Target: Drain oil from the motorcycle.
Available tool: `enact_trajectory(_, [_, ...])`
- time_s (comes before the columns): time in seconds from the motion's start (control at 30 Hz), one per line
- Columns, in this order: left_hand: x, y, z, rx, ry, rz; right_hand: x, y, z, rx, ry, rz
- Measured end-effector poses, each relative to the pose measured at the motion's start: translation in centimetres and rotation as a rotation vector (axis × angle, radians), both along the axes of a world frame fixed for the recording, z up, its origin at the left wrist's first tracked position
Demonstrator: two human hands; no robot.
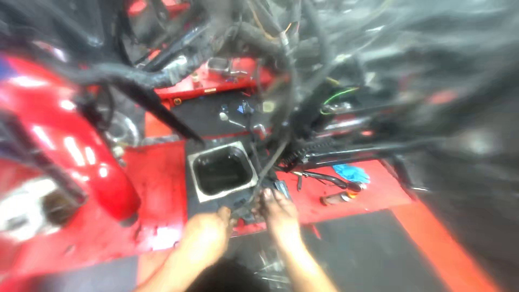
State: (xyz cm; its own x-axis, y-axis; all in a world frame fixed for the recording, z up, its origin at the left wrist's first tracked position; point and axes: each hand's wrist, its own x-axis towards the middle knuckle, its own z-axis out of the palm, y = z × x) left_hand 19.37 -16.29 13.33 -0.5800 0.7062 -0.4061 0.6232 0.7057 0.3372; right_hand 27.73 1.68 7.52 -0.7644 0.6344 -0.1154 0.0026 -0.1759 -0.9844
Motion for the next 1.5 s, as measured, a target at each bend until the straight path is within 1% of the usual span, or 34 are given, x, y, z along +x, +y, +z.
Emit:
enact_trajectory(0.1, [2.5, -1.3, 0.1, -0.046, 0.004, 0.050, 0.5, 0.0, 0.3, -0.090, -0.031, -0.035])
enact_trajectory(0.17, [3.8, -2.2, -0.1, -0.058, 0.015, 0.075, 0.9, -0.4, 0.3, -0.212, -0.032, -0.031])
enact_trajectory(0.23, [5.1, -3.1, -0.6, -0.034, 0.051, 0.097, 1.3, -1.0, 0.1, -0.332, 0.001, -0.005])
enact_trajectory(0.37, [7.1, -4.1, -1.4, 0.013, 0.074, 0.172, 2.1, -1.5, 0.2, -0.456, 0.065, 0.092])
enact_trajectory(0.47, [7.9, -4.5, -1.8, 0.040, 0.063, 0.209, 2.4, -1.4, 0.5, -0.455, 0.089, 0.142])
enact_trajectory(0.53, [8.1, -4.8, -1.9, 0.079, -0.037, 0.237, 2.6, -1.4, 0.5, -0.444, 0.107, 0.171])
enact_trajectory(0.67, [7.5, -5.5, -2.2, 0.226, -0.270, 0.269, 3.3, -2.0, -0.2, -0.468, 0.128, 0.185])
enact_trajectory(0.73, [7.4, -6.0, -2.2, 0.257, -0.340, 0.258, 4.1, -3.1, -0.6, -0.452, 0.092, 0.258])
enact_trajectory(0.8, [7.4, -6.4, -2.4, 0.249, -0.314, 0.236, 4.8, -4.9, -1.1, -0.420, 0.055, 0.370])
enact_trajectory(0.87, [7.5, -6.5, -2.4, 0.222, -0.227, 0.229, 4.9, -6.6, -1.4, -0.401, 0.040, 0.396])
enact_trajectory(0.9, [7.5, -6.4, -2.5, 0.218, -0.179, 0.229, 4.7, -7.1, -1.3, -0.404, 0.042, 0.353])
enact_trajectory(0.97, [7.6, -6.3, -2.3, 0.209, -0.114, 0.221, 3.8, -7.3, -0.4, -0.451, 0.037, 0.186])
enact_trajectory(1.07, [7.7, -6.4, -1.8, 0.142, -0.088, 0.178, 2.1, -7.1, 1.0, -0.563, 0.028, -0.067])
enact_trajectory(1.13, [7.3, -6.7, -1.8, 0.122, -0.080, 0.149, 1.0, -7.5, 1.6, -0.549, 0.045, -0.167])
enact_trajectory(1.3, [6.1, -7.5, -2.0, 0.160, -0.099, 0.087, -0.7, -7.6, 1.9, -0.315, 0.057, -0.283])
enact_trajectory(1.37, [5.9, -7.7, -2.0, 0.169, -0.135, 0.066, -1.1, -7.2, 2.4, -0.287, 0.041, -0.295])
enact_trajectory(1.43, [5.6, -8.0, -2.1, 0.185, -0.166, 0.060, -1.8, -6.5, 2.9, -0.376, 0.064, -0.328])
enact_trajectory(1.5, [5.3, -8.5, -2.8, 0.245, -0.223, 0.053, -2.4, -5.6, 3.5, -0.548, 0.113, -0.352])
